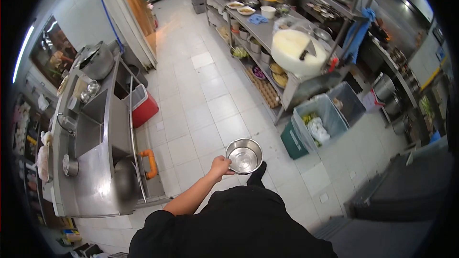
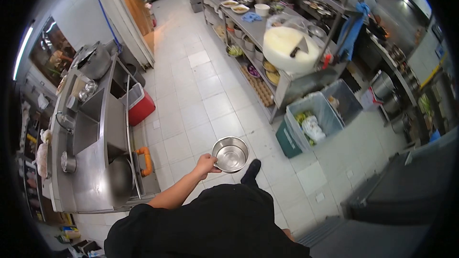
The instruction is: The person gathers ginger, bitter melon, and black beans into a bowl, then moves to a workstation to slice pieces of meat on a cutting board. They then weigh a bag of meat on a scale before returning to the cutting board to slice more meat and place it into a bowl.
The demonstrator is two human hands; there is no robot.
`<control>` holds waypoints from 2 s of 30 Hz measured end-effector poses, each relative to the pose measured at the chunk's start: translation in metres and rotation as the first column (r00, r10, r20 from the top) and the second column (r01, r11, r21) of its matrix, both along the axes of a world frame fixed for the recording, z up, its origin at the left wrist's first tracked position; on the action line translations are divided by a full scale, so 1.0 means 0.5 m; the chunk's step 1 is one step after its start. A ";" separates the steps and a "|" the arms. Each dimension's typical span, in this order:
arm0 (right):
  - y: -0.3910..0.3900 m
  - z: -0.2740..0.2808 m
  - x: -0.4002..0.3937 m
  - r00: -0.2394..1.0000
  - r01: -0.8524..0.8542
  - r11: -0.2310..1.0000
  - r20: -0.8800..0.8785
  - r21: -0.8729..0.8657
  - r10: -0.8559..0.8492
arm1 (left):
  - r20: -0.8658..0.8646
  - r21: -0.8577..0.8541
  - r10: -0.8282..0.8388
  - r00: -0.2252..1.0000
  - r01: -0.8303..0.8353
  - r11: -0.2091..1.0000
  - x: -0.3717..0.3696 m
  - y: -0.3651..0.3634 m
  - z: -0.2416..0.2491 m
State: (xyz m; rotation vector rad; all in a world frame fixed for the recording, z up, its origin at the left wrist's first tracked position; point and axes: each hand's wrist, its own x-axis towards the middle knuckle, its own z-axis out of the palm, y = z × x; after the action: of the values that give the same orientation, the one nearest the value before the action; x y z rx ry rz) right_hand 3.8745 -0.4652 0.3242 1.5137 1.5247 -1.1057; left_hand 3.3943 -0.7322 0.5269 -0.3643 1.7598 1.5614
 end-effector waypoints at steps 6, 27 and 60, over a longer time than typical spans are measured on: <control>0.294 -0.038 -0.379 0.982 -0.170 0.985 -0.079 0.023 0.172 | -0.069 0.090 0.208 0.976 -0.201 0.975 -0.263 0.158 0.053; 0.455 0.075 -0.941 0.853 0.049 0.970 -0.516 0.237 0.083 | -0.119 0.400 0.221 0.968 -0.157 0.903 -1.282 0.791 0.149; 0.644 0.603 -1.645 0.834 0.105 0.293 -0.244 0.950 0.494 | -0.721 -0.633 -0.693 0.004 0.403 0.661 -1.543 1.458 0.127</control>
State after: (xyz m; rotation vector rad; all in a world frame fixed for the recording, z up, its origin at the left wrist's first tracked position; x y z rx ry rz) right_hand 3.0518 -0.1433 0.6258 1.6447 3.0482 -0.3141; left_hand 2.6227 -0.0034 0.5902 1.4423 2.4784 0.8307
